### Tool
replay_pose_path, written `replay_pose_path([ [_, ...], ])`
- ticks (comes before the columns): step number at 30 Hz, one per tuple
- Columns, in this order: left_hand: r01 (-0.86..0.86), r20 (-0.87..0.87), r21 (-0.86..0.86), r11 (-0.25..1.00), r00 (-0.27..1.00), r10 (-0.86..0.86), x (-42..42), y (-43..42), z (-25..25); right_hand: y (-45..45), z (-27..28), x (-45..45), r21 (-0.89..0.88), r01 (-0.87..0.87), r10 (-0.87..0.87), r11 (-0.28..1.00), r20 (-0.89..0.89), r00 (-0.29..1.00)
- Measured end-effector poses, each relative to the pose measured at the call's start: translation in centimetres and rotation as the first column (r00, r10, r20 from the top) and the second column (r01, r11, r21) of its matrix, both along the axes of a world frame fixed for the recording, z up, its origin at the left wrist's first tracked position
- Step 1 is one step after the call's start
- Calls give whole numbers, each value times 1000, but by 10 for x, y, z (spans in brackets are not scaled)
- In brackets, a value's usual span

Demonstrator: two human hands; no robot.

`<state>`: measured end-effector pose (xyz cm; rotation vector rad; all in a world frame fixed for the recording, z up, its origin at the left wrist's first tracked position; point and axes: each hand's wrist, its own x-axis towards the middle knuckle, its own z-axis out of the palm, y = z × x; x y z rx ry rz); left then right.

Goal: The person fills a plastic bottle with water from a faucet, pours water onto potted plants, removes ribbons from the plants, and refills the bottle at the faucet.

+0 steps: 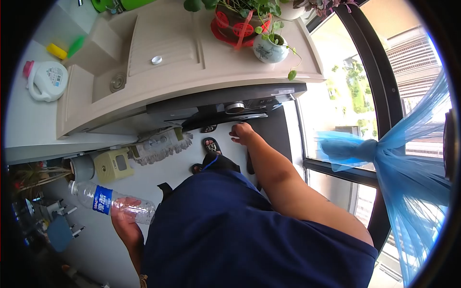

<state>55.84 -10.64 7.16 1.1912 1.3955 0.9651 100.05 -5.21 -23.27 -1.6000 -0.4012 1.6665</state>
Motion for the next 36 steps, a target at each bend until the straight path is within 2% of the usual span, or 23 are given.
replay_pose_path([
  [2,1,34,26,1000,999,-1,-8,-6,-3,-7,7,3,-255,165,-146,953,93,985],
  [3,-64,54,9,998,997,63,-14,-10,-5,-10,4,8,-252,160,-141,954,92,986],
  [4,-128,74,-9,992,989,128,-18,-13,-9,-11,0,14,-219,148,-63,965,354,933],
  [5,-135,74,-8,991,988,135,-20,-15,-11,-12,4,17,-191,126,11,973,590,808],
  [6,-184,87,-9,983,979,184,-22,-18,-12,-16,7,20,-129,-72,148,989,900,409],
  [8,-237,97,-13,971,967,237,-28,-24,-13,-16,34,22,-180,-79,195,981,934,300],
  [9,-210,104,-19,977,972,211,-32,-26,-14,-12,43,25,-181,-83,198,980,934,299],
  [11,-184,110,-27,983,976,185,-35,-29,-14,-4,51,33,-403,-204,441,892,875,201],
  [12,-189,103,-25,982,976,191,-35,-29,-14,1,52,34,-404,-207,443,891,874,201],
  [14,-194,96,-27,981,976,196,-33,-29,-12,9,55,37,-548,-318,603,773,792,100],
  [18,-168,66,-24,986,983,169,-31,-26,-11,12,61,33,-586,-342,630,735,777,22],
  [26,-224,50,-28,974,973,225,-25,-20,-11,2,55,40,-536,-375,600,756,796,71],
  [28,-151,-31,33,988,988,152,-28,-17,-16,-5,47,50,-484,-418,590,769,789,171],
  [30,-149,67,31,988,987,146,-22,-13,-10,-10,49,49,-448,-377,553,811,798,240],
  [31,-29,-118,111,993,992,42,-20,-10,-4,-19,31,49,-387,-376,473,842,864,169],
  [32,-87,-129,109,990,986,101,-13,-11,1,-18,42,43,-398,-358,493,845,838,232],
  [33,-105,-86,111,988,990,115,-17,-11,0,-24,27,42,-280,-377,382,883,896,228],
  [35,-149,-1,123,981,989,151,-21,-11,-1,-25,20,26,-237,-296,338,925,869,361],
  [36,-178,43,130,975,984,174,-20,-13,2,-27,-15,22,-226,-324,341,918,870,358],
])
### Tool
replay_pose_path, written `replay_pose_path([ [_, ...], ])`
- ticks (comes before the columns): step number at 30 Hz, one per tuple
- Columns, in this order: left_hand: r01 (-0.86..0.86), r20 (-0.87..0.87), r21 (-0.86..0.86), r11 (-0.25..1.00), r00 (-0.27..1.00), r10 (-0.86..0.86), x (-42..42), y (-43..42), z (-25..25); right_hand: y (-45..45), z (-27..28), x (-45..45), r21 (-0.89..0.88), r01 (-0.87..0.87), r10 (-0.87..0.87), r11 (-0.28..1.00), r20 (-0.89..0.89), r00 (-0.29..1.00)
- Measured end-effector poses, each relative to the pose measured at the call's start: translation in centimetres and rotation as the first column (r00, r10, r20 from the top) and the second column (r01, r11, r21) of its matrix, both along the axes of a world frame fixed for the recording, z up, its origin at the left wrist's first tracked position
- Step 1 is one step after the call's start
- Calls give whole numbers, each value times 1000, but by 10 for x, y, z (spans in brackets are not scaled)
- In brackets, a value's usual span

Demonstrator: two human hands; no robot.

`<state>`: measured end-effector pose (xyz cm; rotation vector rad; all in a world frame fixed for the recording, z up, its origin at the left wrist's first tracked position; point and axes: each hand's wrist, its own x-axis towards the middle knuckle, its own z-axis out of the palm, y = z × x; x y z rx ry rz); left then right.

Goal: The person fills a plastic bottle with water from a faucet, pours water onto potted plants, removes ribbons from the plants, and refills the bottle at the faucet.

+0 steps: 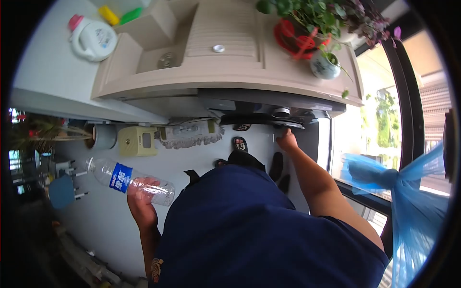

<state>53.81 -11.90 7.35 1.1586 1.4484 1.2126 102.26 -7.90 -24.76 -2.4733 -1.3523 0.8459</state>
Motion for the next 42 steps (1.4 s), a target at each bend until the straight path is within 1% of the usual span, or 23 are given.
replay_pose_path([
  [2,-63,13,2,998,998,63,-6,-7,2,1,-76,-5,-117,-372,371,921,-29,928],
  [3,-105,26,19,994,994,105,-11,-12,-4,14,-14,-40,-178,-188,116,966,-353,929],
  [4,-145,40,36,989,989,144,-16,-15,-6,30,69,-83,-302,25,-199,953,-560,804],
  [6,-157,26,48,986,987,156,-21,-20,-2,49,100,-121,-142,-222,83,965,-637,766],
  [9,-225,22,32,974,974,224,-32,-24,-6,91,162,-172,34,-358,234,933,-812,534],
  [11,-253,-73,30,967,964,255,-39,-25,-9,120,201,-199,110,-444,304,889,-867,395],
  [12,-257,-71,41,965,963,260,-42,-23,-11,135,216,-211,121,-447,316,886,-864,393],
  [14,-332,-72,38,943,940,334,-48,-18,-15,164,244,-235,230,-461,355,857,-912,205],
  [17,-331,-110,33,943,937,332,-56,2,-9,217,277,-259,202,-339,194,919,-979,-58],
  [18,-334,-115,54,941,934,338,-58,9,-8,238,284,-264,222,-340,211,914,-975,-70],
  [20,-312,-100,88,946,942,320,-63,29,-7,283,297,-267,154,-184,136,971,-985,-106],
  [22,-298,-104,109,948,945,309,-64,53,-2,328,298,-271,175,-140,166,975,-984,-70],
  [24,-317,-79,99,943,943,325,-62,76,4,372,291,-273,106,-135,123,985,-985,122],
  [25,-299,-93,97,949,947,308,-64,86,4,392,284,-275,43,-119,62,992,-985,163],
  [26,-305,-98,101,947,944,315,-64,94,7,414,268,-276,45,-125,65,991,-986,157],
  [28,-298,-68,77,952,951,303,-60,113,10,457,234,-283,-28,-95,3,995,-949,316],
  [29,-314,-72,53,948,946,317,-58,118,8,470,222,-291,-24,-100,8,995,-952,306],
  [30,-329,-65,26,944,942,330,-54,123,10,480,214,-300,109,-428,404,897,-597,693],
  [31,-317,-68,16,948,946,317,-53,128,9,486,204,-308,18,-715,715,699,-24,699],
  [32,-303,-73,-1,953,950,302,-53,129,9,482,200,-312,20,-713,713,701,-46,700],
  [34,-316,-71,-71,946,948,312,-55,133,10,469,205,-316,-350,-673,725,652,28,688],
  [36,-331,15,-52,942,943,332,-59,134,6,460,186,-335,-404,-649,738,645,111,665],
  [42,-273,-6,-92,958,962,274,-78,176,8,452,150,-346,-284,-726,775,627,328,540],
])
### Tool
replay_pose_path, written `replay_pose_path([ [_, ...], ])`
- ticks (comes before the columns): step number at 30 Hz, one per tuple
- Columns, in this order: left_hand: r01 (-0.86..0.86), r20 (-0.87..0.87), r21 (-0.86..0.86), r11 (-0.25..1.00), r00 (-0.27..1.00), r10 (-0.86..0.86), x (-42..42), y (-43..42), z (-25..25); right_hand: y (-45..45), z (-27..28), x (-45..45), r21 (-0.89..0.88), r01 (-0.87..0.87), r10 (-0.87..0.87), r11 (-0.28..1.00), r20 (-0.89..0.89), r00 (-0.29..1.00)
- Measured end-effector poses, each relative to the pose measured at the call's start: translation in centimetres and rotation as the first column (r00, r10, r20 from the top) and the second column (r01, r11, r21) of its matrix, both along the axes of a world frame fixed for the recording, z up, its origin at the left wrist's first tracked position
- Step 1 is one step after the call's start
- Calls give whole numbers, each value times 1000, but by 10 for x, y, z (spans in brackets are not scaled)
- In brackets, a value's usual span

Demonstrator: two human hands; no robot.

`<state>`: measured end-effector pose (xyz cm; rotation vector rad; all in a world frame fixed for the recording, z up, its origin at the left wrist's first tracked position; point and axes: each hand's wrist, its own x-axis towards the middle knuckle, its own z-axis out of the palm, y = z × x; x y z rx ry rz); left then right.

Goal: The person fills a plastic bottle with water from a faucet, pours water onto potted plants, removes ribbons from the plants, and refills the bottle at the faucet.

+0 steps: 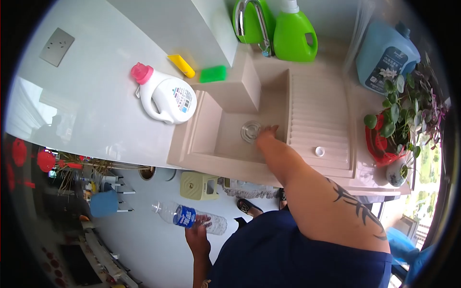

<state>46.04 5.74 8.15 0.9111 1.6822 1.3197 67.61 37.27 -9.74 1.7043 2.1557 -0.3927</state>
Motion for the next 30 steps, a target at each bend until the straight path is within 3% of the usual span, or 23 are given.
replay_pose_path([
  [1,40,-22,-14,999,999,-40,-4,7,2,5,-9,0,-4,14,-14,1000,1,1000],
  [2,58,-20,-9,998,998,-58,-8,13,4,18,-9,2,-363,-32,23,931,-30,999],
  [3,90,-34,-2,996,995,-90,-11,20,6,30,-6,4,-665,-84,44,742,-77,996],
  [4,121,-46,14,993,992,-121,-13,30,7,25,-5,6,-651,-65,27,756,-68,997],
  [5,185,-68,23,982,981,-184,-23,35,1,6,3,6,-385,-30,25,922,-18,1000],
  [6,193,-63,42,980,980,-190,-24,39,2,-4,10,7,-87,-10,13,996,28,1000],
  [7,220,-52,68,973,975,-217,-27,43,6,2,9,6,-74,1,1,997,30,1000],
  [9,246,-51,86,966,969,-242,-35,47,10,11,15,-2,-540,-10,-107,841,-183,977],
  [10,255,-56,96,962,966,-251,-43,46,9,13,18,-3,-531,-2,-114,847,-187,976],
  [12,310,-109,83,947,948,-300,-50,48,9,10,52,0,-164,-70,65,984,-35,997],
  [13,256,-36,47,965,966,-255,-50,45,10,13,42,0,-162,-62,57,985,-33,998],
  [15,263,-46,47,964,964,-261,-58,43,8,21,39,2,216,-40,72,976,-141,987],
  [19,248,-30,61,967,969,-246,-61,45,8,14,76,30,132,-13,45,991,-239,970],
  [21,268,-33,84,960,963,-266,-60,51,6,63,67,51,87,48,6,995,-537,843],
  [23,271,-27,74,960,963,-270,-55,65,8,105,68,68,218,12,71,976,-368,927],
  [24,268,-33,78,960,963,-267,-50,79,12,116,88,77,246,144,-25,958,-432,901],
  [27,485,-283,24,874,842,-459,-27,147,35,149,117,93,356,468,-145,809,-650,746],
  [30,580,-500,-6,815,704,-504,19,237,48,162,153,97,341,530,-113,776,-752,649],
])
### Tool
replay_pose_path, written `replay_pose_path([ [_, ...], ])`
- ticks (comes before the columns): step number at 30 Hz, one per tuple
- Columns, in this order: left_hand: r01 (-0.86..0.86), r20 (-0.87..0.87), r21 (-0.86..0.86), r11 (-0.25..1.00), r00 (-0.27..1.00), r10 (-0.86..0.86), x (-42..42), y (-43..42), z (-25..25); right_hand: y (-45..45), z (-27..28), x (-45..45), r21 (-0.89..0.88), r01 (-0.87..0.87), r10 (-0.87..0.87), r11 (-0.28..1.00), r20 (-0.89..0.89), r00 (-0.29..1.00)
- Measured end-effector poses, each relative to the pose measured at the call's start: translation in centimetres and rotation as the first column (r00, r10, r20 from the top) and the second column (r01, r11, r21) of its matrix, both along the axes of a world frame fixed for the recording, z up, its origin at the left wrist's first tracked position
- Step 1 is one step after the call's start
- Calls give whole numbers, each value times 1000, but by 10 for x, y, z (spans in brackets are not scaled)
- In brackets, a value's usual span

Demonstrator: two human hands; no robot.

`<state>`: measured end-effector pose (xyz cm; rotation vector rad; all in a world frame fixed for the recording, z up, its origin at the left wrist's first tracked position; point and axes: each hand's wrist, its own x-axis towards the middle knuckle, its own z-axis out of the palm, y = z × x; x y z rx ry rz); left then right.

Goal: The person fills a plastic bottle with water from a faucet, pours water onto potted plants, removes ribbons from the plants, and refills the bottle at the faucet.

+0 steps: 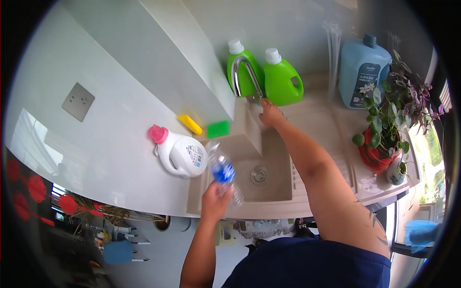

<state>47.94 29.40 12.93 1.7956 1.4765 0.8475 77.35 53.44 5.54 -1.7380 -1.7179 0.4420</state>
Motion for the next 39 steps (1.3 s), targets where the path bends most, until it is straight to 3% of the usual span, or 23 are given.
replay_pose_path([
  [6,-1,-203,-59,998,979,-11,76,110,7,39,-12,-13,-11,-83,84,996,35,996],
  [8,-3,-102,-55,998,995,-3,88,123,4,39,-9,-12,-21,-95,96,995,14,995],
  [13,-19,-108,-65,998,994,12,89,144,-18,32,-2,-5,-41,-140,138,989,-40,990],
  [18,7,-64,-98,995,998,-13,98,142,-9,38,-5,-11,-56,-128,135,990,141,981],
  [24,-8,-32,-59,998,999,6,101,151,-22,39,-2,-16,-89,-133,150,987,218,964],
  [31,-31,-20,-16,999,999,30,103,162,-33,41,-4,-15,-99,-152,168,983,186,968],
  [37,-20,16,-30,999,1000,20,108,163,-28,49,-7,-20,-183,-95,128,978,178,976],
  [39,-15,8,-24,1000,1000,15,107,164,-31,28,25,-20,-311,-34,94,950,178,980],
])
